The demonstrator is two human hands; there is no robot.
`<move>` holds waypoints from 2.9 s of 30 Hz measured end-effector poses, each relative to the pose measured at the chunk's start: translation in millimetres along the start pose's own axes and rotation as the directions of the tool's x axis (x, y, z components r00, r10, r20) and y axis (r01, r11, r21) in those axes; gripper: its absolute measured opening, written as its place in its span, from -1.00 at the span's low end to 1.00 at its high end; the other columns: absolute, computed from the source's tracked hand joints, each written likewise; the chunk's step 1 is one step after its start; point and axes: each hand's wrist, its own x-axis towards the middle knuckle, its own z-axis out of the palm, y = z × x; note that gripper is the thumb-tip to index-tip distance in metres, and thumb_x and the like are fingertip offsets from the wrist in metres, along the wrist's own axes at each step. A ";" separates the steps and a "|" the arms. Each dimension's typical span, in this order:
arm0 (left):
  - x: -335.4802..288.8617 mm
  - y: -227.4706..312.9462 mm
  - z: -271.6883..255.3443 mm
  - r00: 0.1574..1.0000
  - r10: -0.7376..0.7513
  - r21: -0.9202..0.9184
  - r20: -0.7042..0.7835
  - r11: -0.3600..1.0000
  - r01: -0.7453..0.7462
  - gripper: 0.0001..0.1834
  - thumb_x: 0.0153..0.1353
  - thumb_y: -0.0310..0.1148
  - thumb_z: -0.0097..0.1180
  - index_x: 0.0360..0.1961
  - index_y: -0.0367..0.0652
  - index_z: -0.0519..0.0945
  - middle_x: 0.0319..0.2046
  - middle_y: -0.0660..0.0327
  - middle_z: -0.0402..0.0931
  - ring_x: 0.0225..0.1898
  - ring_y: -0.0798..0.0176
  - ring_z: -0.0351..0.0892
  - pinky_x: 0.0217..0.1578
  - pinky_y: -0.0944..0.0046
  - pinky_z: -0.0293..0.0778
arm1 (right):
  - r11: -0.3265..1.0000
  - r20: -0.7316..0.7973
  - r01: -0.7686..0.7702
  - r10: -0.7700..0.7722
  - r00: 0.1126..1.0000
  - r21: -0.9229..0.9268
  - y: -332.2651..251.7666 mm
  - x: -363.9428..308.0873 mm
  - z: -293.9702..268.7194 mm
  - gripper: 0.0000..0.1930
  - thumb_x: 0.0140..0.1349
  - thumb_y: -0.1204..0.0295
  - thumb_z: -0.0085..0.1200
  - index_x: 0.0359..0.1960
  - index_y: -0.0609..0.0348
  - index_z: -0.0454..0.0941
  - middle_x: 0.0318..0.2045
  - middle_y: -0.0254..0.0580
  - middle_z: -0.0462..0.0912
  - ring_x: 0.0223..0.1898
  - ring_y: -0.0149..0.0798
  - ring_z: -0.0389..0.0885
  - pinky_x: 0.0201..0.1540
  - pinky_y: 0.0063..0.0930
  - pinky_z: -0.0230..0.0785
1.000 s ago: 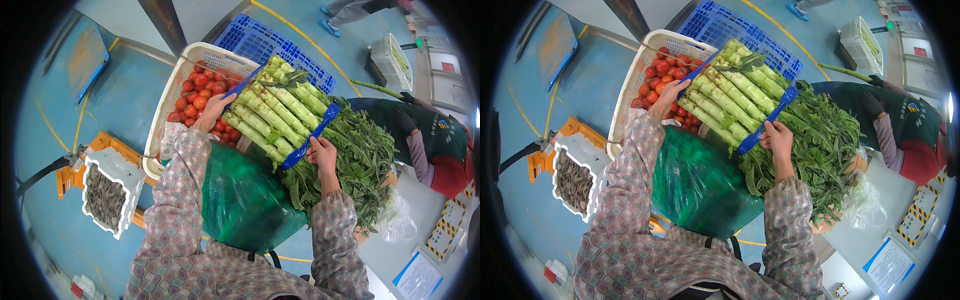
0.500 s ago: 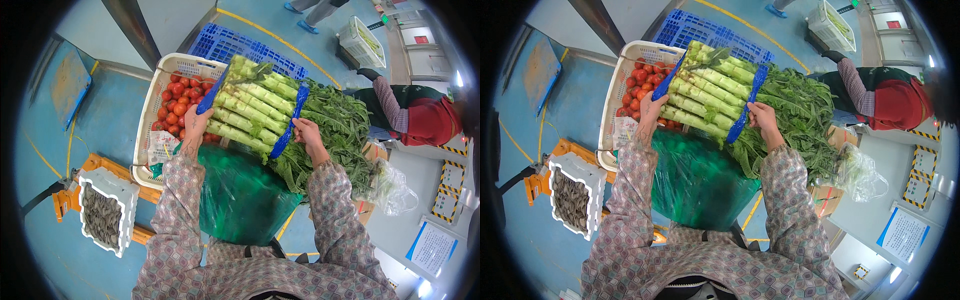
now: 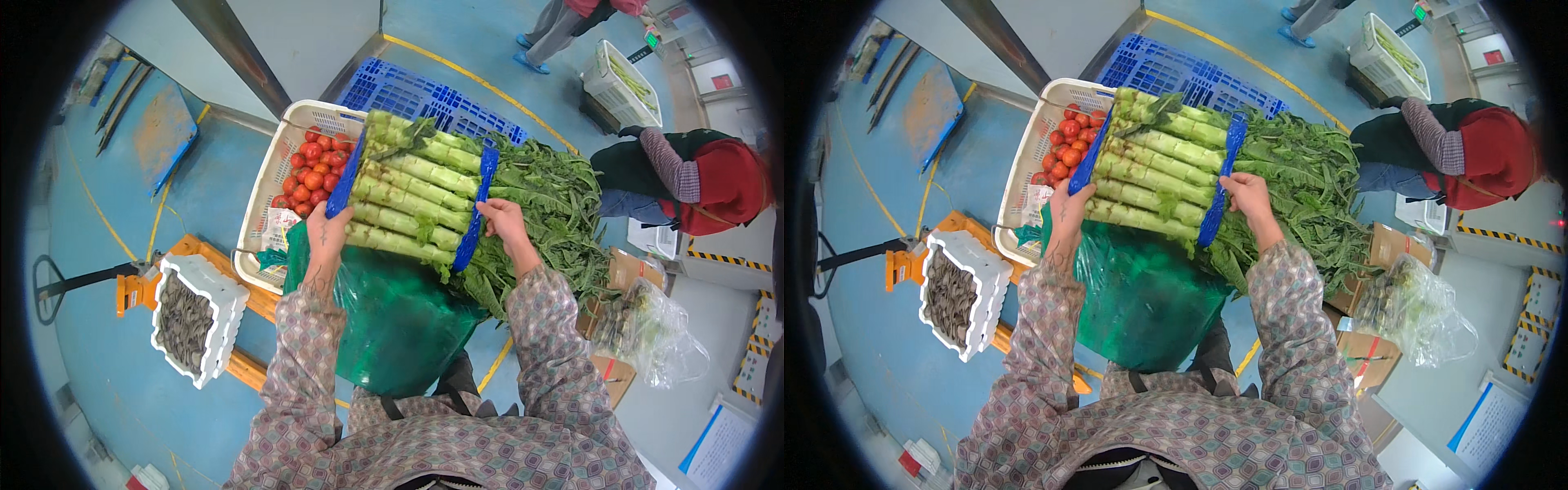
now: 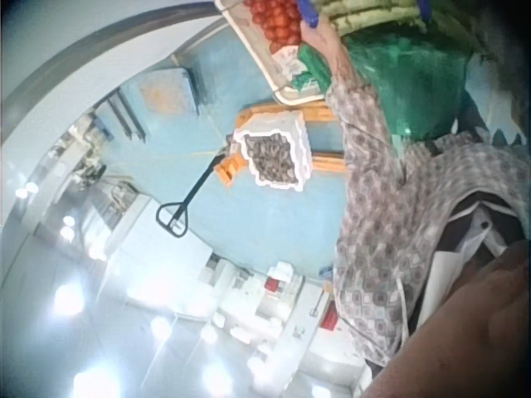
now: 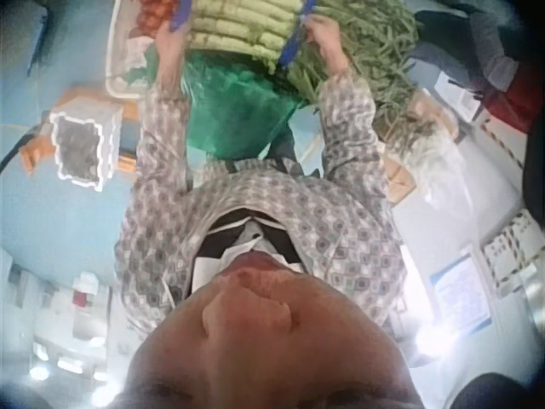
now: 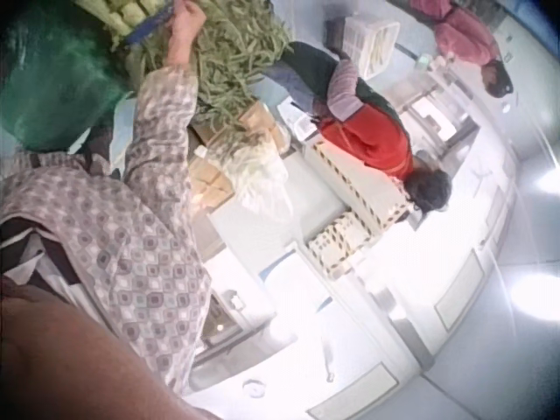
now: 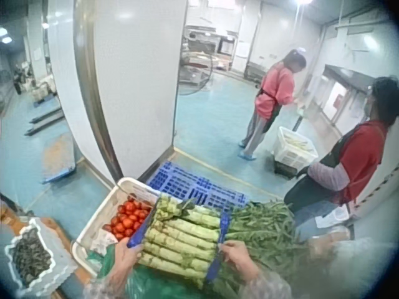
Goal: The person walks through a commercial kitchen, operates a yellow pallet jack, and moves several crates of vegetables including mushrooms, tomatoes, and leafy greens. The person lifts and places the crates onto the pallet jack and repositions them within the workspace.
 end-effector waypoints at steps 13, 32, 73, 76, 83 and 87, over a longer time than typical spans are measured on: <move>-71.8 42.9 29.1 0.992 0.015 0.047 -0.127 0.999 -0.009 -0.78 0.22 -0.39 0.41 -0.42 -0.15 0.56 -0.49 0.48 0.47 -0.48 0.53 0.31 -0.42 0.38 0.26 | 0.943 0.112 -0.093 0.060 0.992 0.321 -24.3 -25.2 -15.6 -0.80 0.46 0.25 0.11 -0.09 0.10 0.58 -0.38 -0.38 0.64 -0.32 -0.36 0.54 -0.07 -0.30 0.34; -132.8 108.8 14.0 0.965 0.148 0.645 -0.217 0.764 0.028 -0.46 0.09 0.07 0.46 -0.47 -0.31 0.72 -0.54 -0.12 0.66 -0.43 -0.20 0.70 -0.29 -0.08 0.55 | 0.874 0.092 -0.231 0.212 0.973 0.428 -66.1 -92.6 7.0 -0.75 0.53 0.35 -0.07 -0.40 0.04 0.34 -0.64 -0.51 0.17 -0.66 -0.47 0.00 -0.56 -0.39 -0.09; -140.0 67.3 45.4 0.948 0.279 0.625 0.150 0.717 -0.310 -0.68 0.22 -0.13 0.33 -0.47 -0.17 0.65 -0.56 -0.03 0.63 -0.49 -0.21 0.65 -0.47 -0.08 0.53 | 0.687 -0.049 -0.272 0.409 0.911 0.673 28.9 -179.3 -7.4 -0.76 0.52 0.29 -0.06 -0.37 -0.02 0.30 -0.67 -0.48 0.10 -0.70 -0.44 -0.05 -0.60 -0.38 -0.08; -174.8 50.6 18.9 0.932 0.291 0.608 0.217 0.706 -0.362 -0.67 0.21 -0.14 0.34 -0.52 -0.15 0.61 -0.60 -0.03 0.58 -0.54 -0.20 0.62 -0.50 -0.09 0.50 | 0.606 -0.045 -0.397 0.583 0.811 0.689 57.0 -210.3 11.6 -0.71 0.54 0.26 -0.10 -0.42 -0.04 0.29 -0.70 -0.50 0.09 -0.72 -0.43 -0.02 -0.63 -0.39 -0.09; -276.2 -29.6 -90.3 0.847 0.514 0.362 0.138 0.770 -0.526 -0.73 0.21 -0.28 0.30 -0.56 -0.11 0.52 -0.67 0.03 0.53 -0.58 -0.12 0.60 -0.55 -0.07 0.46 | 0.695 0.010 -0.411 0.502 0.865 0.590 157.2 -304.7 85.1 -0.69 0.51 0.28 -0.12 -0.48 -0.05 0.27 -0.72 -0.49 0.05 -0.74 -0.43 -0.07 -0.66 -0.43 -0.14; -295.5 -38.9 -128.8 0.828 0.521 0.331 0.207 0.759 -0.561 -0.80 0.16 -0.33 0.28 -0.55 -0.14 0.59 -0.67 0.04 0.56 -0.59 -0.12 0.62 -0.53 -0.07 0.51 | 0.700 0.012 -0.431 0.517 0.856 0.569 176.5 -335.7 112.5 -0.68 0.51 0.26 -0.12 -0.49 -0.08 0.22 -0.70 -0.50 0.02 -0.71 -0.44 -0.09 -0.63 -0.43 -0.14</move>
